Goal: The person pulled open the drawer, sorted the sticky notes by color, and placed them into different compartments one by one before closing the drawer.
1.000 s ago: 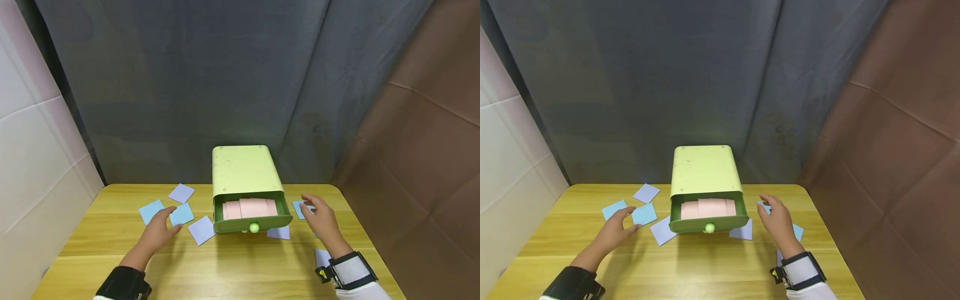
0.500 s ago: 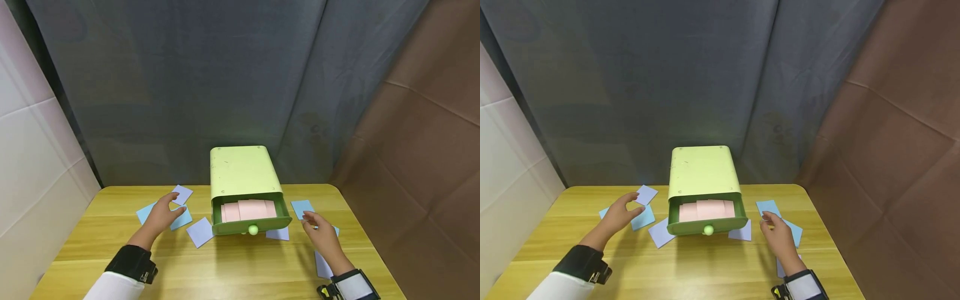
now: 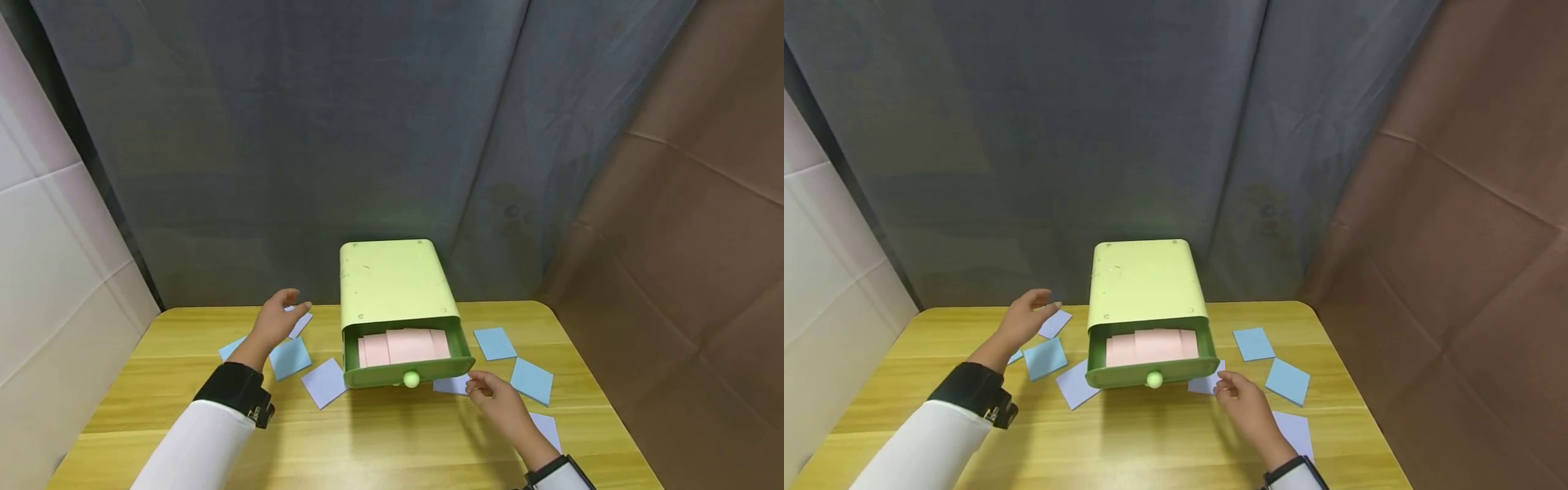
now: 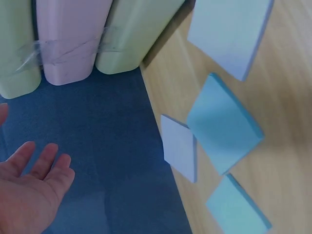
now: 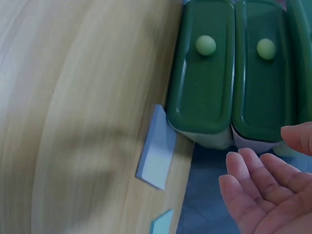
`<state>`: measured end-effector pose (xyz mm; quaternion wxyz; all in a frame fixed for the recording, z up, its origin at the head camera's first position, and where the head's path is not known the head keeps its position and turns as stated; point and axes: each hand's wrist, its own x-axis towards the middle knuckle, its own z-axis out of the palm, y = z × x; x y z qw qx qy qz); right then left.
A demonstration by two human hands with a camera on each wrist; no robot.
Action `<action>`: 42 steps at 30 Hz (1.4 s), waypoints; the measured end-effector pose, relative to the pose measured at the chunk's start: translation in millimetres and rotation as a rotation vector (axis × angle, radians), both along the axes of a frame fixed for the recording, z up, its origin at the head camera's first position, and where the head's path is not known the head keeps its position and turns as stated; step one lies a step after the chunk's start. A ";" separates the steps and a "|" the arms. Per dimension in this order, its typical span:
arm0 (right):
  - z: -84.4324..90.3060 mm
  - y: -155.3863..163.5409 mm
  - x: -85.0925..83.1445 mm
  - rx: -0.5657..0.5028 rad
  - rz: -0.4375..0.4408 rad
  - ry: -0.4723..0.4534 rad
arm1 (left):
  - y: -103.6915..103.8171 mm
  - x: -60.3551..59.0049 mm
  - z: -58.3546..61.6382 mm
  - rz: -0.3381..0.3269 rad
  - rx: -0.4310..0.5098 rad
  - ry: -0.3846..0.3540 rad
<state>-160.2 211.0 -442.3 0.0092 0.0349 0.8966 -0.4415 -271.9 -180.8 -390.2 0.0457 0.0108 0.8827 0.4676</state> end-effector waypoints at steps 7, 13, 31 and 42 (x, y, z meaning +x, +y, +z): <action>-1.6 -13.8 7.6 -0.030 0.022 -0.006 | 8.0 -12.2 10.8 0.027 0.046 -0.026; 3.6 -25.4 14.2 -0.100 0.086 -0.059 | 17.3 -20.7 19.3 0.056 0.079 -0.020; 27.5 -63.2 35.5 -0.375 0.344 -0.232 | 57.3 -37.6 41.5 0.036 0.202 -0.021; 33.2 -76.8 33.6 -0.535 0.340 -0.305 | 63.0 -43.4 47.8 0.022 0.255 -0.045</action>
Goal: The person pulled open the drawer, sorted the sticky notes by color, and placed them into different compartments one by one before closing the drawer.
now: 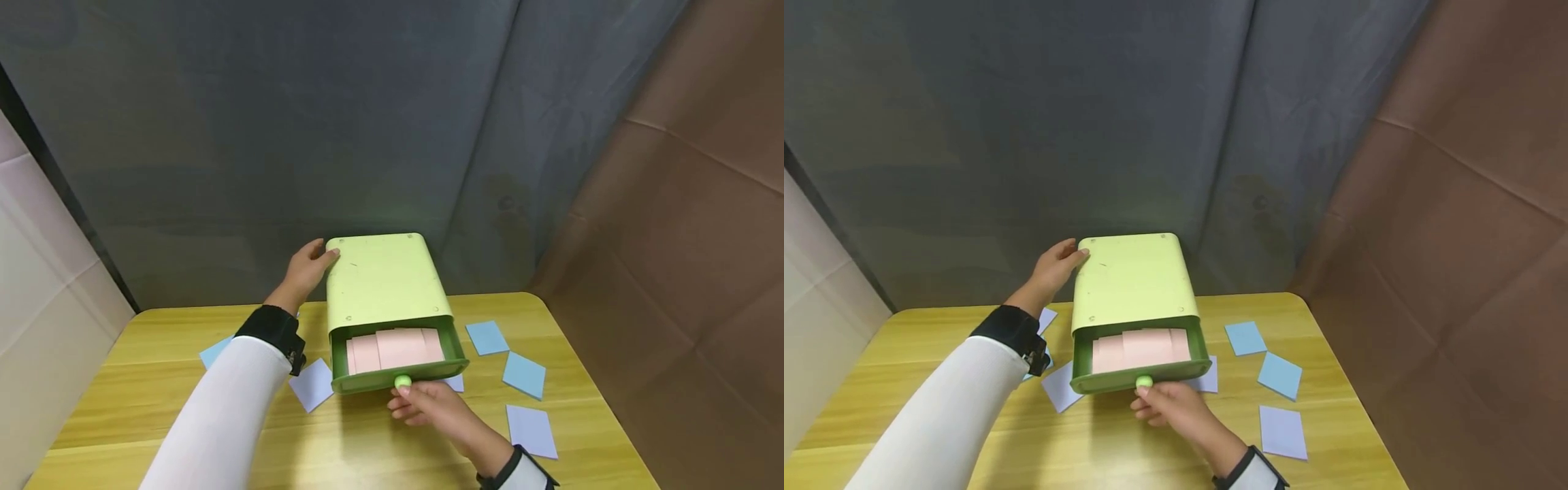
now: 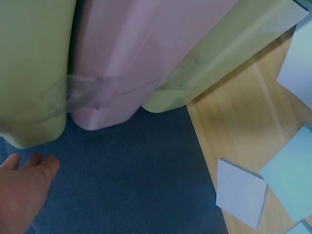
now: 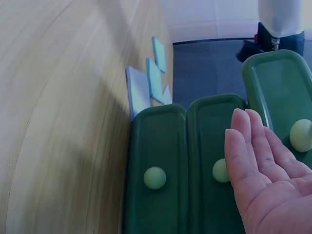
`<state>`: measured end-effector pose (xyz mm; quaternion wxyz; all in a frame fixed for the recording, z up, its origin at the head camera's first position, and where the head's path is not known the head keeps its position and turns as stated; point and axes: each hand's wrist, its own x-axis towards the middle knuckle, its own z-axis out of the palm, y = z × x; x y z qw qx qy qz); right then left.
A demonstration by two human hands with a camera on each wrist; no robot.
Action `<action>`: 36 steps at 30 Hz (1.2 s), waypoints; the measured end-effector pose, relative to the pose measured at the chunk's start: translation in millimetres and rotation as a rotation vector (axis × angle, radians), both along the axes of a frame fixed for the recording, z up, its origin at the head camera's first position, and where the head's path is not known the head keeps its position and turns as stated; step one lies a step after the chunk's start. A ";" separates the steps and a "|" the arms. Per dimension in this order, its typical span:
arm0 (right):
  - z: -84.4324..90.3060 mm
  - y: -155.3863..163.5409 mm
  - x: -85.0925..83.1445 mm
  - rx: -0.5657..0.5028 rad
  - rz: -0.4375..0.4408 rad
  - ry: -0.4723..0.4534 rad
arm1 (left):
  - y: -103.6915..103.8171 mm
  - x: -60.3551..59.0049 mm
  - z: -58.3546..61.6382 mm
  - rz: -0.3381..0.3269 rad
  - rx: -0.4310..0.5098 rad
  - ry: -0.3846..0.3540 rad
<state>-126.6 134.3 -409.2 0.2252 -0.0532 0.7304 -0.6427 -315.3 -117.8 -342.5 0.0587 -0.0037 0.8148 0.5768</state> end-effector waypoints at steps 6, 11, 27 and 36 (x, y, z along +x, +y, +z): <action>6.5 -4.3 1.1 -0.048 -0.041 -0.043 | 5.3 -0.6 -3.7 -0.006 0.033 0.037; 12.0 -6.3 0.6 -0.063 -0.043 -0.026 | 4.5 -0.3 -4.7 -0.001 0.026 0.045; 16.4 -10.5 -4.4 -0.064 -0.042 0.014 | 4.8 1.3 -3.2 -0.014 -0.009 0.035; 16.2 -15.4 -12.2 -0.061 -0.098 0.015 | 6.3 2.1 -2.9 -0.016 -0.025 0.029</action>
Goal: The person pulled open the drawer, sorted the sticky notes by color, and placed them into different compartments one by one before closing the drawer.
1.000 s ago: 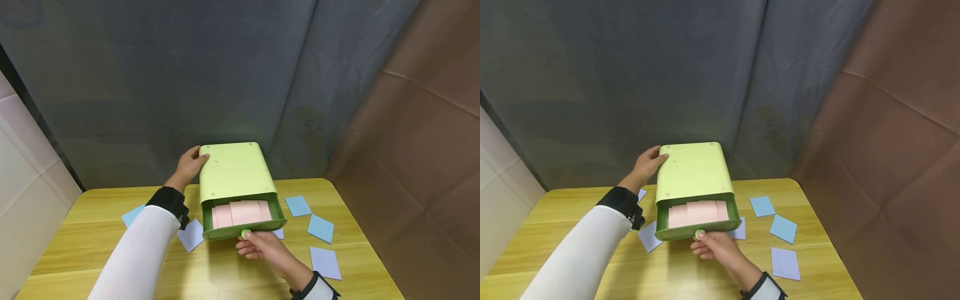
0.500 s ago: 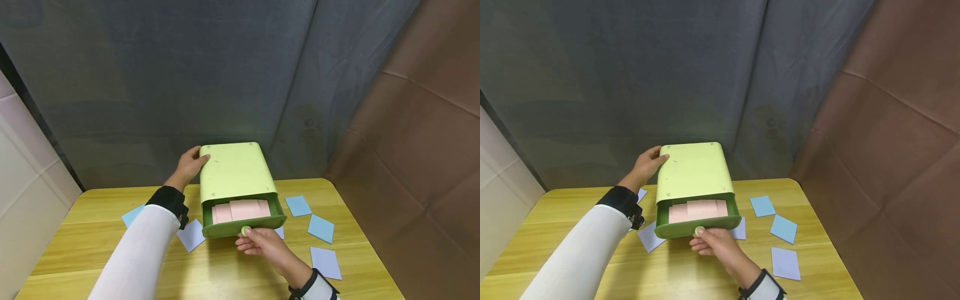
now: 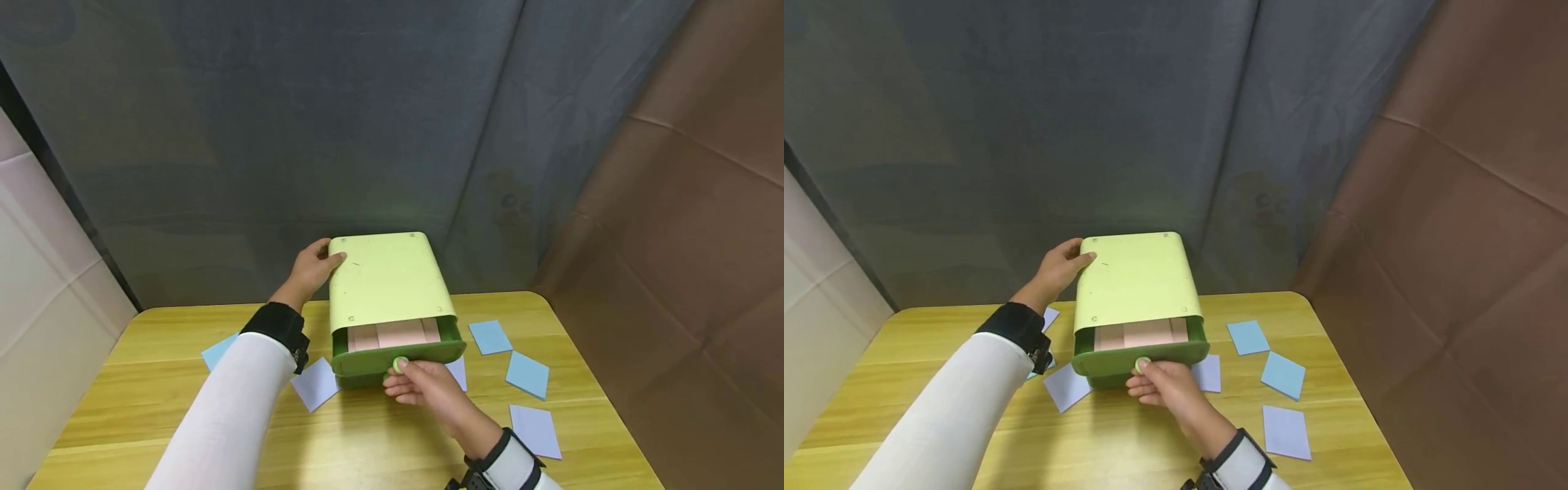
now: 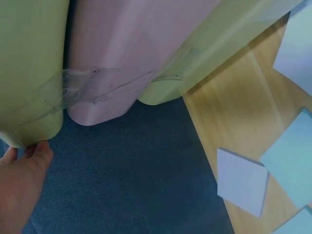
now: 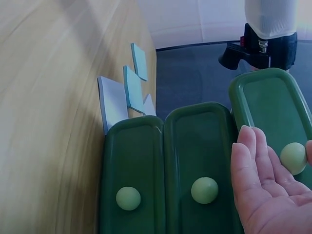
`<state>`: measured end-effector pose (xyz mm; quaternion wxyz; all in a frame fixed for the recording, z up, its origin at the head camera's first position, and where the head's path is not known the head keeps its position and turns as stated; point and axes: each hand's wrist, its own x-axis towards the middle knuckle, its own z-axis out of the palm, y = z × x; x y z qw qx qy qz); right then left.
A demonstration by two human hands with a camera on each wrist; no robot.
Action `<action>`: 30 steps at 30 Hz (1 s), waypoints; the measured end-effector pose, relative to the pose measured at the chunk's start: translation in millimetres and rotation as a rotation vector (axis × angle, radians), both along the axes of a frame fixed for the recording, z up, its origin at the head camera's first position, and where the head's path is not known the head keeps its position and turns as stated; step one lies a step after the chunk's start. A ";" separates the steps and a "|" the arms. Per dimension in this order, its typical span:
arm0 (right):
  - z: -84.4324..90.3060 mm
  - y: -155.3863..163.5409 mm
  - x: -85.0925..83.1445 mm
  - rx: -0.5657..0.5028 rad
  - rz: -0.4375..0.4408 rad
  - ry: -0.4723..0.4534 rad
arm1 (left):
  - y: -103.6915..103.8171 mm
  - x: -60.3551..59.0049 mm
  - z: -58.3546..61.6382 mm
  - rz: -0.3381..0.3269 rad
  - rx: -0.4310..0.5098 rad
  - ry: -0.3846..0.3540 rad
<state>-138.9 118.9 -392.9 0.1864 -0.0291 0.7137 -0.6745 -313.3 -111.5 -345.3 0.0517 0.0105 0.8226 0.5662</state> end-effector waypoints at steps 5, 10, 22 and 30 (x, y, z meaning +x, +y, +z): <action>-0.9 -0.7 -3.4 0.004 -0.019 0.007 | 1.2 -0.4 -0.3 -0.010 -0.013 0.002; -1.1 -1.7 -7.7 0.015 -0.037 0.016 | 2.2 -0.7 -1.1 -0.017 -0.026 -0.001; 0.4 -4.6 -15.6 0.014 -0.083 0.020 | 4.4 4.0 3.9 -0.024 -0.023 0.003; 3.6 -8.7 -19.6 0.013 -0.135 0.007 | 4.4 5.3 4.7 -0.029 -0.016 0.011</action>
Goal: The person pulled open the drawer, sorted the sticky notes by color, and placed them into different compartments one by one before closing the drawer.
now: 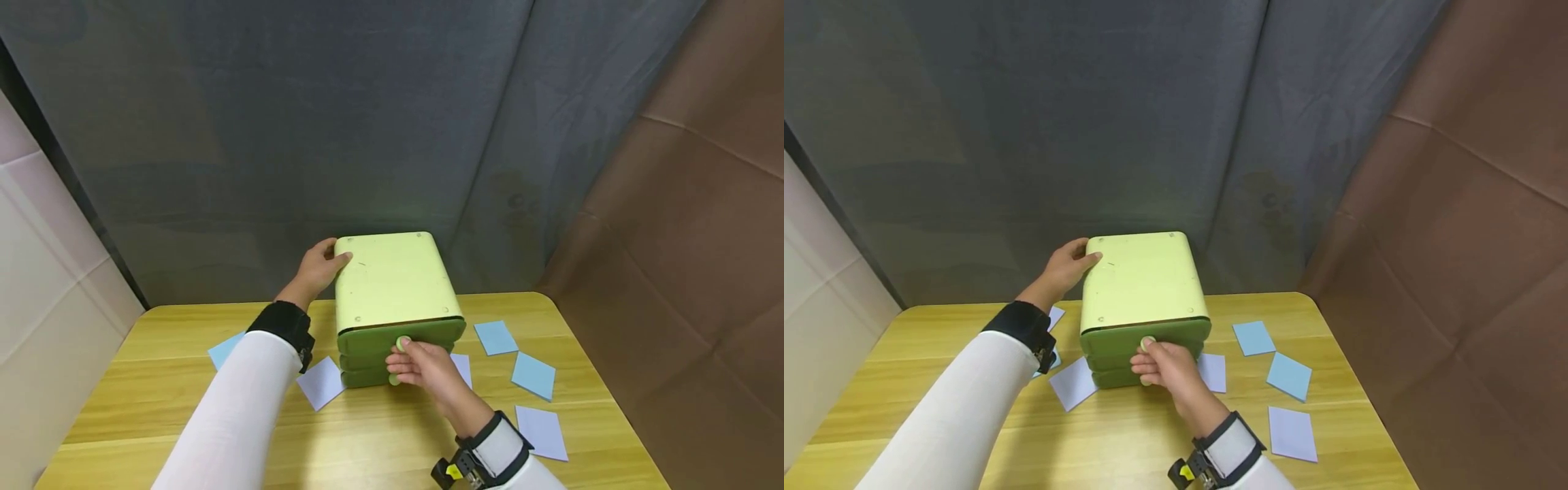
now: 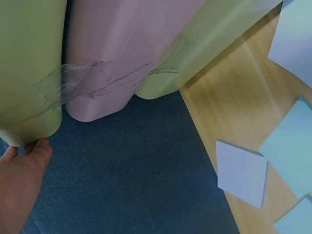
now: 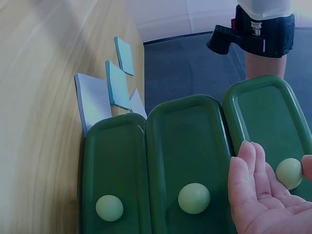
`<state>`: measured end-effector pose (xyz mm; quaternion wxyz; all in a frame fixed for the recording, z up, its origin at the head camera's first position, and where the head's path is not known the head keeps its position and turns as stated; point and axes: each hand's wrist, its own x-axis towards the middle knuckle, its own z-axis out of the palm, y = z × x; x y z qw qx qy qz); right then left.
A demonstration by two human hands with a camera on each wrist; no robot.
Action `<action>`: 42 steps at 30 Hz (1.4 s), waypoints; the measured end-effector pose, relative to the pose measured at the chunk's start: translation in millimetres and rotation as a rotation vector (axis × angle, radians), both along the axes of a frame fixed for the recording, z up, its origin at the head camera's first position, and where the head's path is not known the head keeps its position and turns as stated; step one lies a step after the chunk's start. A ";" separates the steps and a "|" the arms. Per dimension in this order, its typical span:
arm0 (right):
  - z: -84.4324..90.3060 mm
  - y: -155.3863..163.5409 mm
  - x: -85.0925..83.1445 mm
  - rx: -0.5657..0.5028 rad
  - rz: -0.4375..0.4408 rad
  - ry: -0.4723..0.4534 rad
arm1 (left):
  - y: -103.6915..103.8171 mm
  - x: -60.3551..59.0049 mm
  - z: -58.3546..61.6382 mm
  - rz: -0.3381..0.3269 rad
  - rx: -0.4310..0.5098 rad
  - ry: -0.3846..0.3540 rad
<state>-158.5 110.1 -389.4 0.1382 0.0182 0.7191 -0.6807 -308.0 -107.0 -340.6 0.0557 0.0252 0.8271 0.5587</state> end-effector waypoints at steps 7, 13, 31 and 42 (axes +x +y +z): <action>-1.7 -1.3 -4.5 -0.005 -0.030 0.004 | 0.2 -0.3 -1.8 -0.010 0.001 0.005; -2.4 -1.4 -6.1 -0.015 -0.032 0.005 | 0.3 1.4 -0.6 -0.011 -0.004 0.005; -4.9 0.5 -4.1 0.047 -0.051 0.028 | 4.5 2.6 -1.2 -0.035 -0.027 0.004; -23.1 19.6 4.0 0.169 -0.068 -0.011 | 5.1 2.8 1.7 -0.033 -0.021 -0.001</action>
